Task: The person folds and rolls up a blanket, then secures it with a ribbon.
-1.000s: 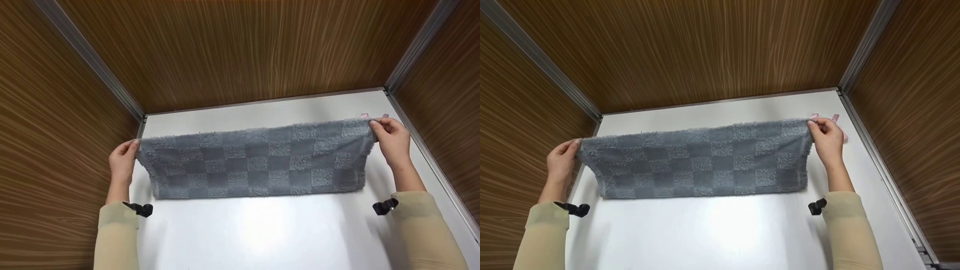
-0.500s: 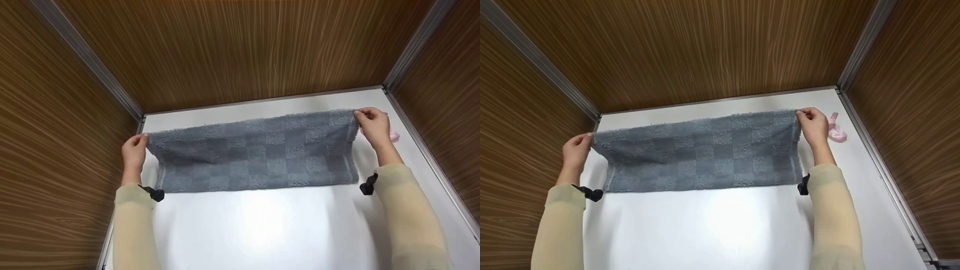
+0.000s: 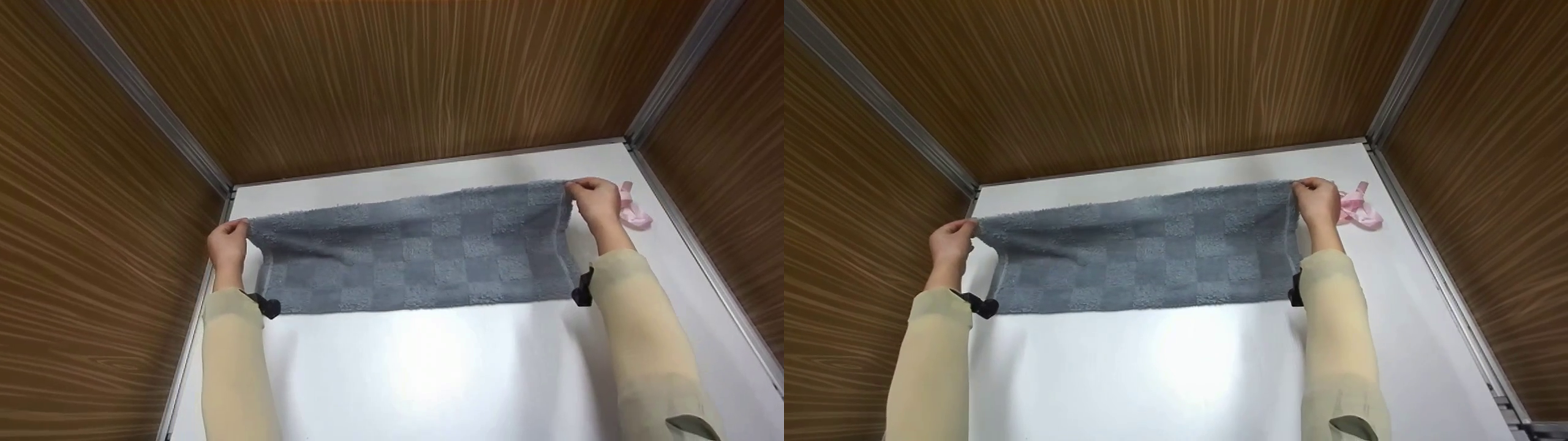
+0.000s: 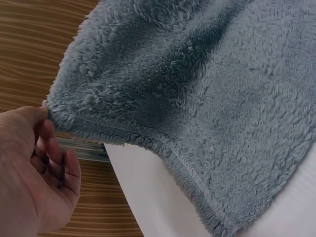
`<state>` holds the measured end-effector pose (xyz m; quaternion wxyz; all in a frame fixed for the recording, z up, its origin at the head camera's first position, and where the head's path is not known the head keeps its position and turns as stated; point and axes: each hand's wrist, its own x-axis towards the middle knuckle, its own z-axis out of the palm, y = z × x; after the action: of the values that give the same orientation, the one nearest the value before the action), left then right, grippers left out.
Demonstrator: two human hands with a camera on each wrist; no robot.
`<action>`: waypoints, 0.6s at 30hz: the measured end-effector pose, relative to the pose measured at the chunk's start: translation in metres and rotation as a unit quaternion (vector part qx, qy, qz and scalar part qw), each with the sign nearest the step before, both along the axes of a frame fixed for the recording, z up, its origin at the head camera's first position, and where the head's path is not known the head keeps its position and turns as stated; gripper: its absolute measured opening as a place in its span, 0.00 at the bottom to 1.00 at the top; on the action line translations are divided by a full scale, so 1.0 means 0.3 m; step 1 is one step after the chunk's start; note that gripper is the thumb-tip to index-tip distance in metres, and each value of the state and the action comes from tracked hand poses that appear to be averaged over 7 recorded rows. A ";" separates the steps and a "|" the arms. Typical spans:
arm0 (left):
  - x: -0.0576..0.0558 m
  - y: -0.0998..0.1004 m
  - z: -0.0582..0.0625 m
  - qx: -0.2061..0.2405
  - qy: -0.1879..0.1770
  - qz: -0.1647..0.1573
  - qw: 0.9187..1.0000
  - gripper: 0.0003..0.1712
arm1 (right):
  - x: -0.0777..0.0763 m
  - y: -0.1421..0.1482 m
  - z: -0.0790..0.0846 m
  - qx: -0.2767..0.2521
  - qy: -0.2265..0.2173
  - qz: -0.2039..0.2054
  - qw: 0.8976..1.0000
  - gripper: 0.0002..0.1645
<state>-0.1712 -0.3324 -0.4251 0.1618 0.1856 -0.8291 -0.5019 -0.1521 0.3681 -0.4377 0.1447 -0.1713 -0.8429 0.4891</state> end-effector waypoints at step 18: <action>-0.013 0.067 -0.002 0.168 -0.040 -0.015 0.985 0.23 | -0.009 -0.056 -0.003 -0.162 -0.035 -0.006 0.986 0.24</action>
<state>-0.1751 -0.3123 -0.4258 0.0872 0.2180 -0.7416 -0.6284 -0.1546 0.3512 -0.4387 0.0884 -0.2142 -0.7559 0.6123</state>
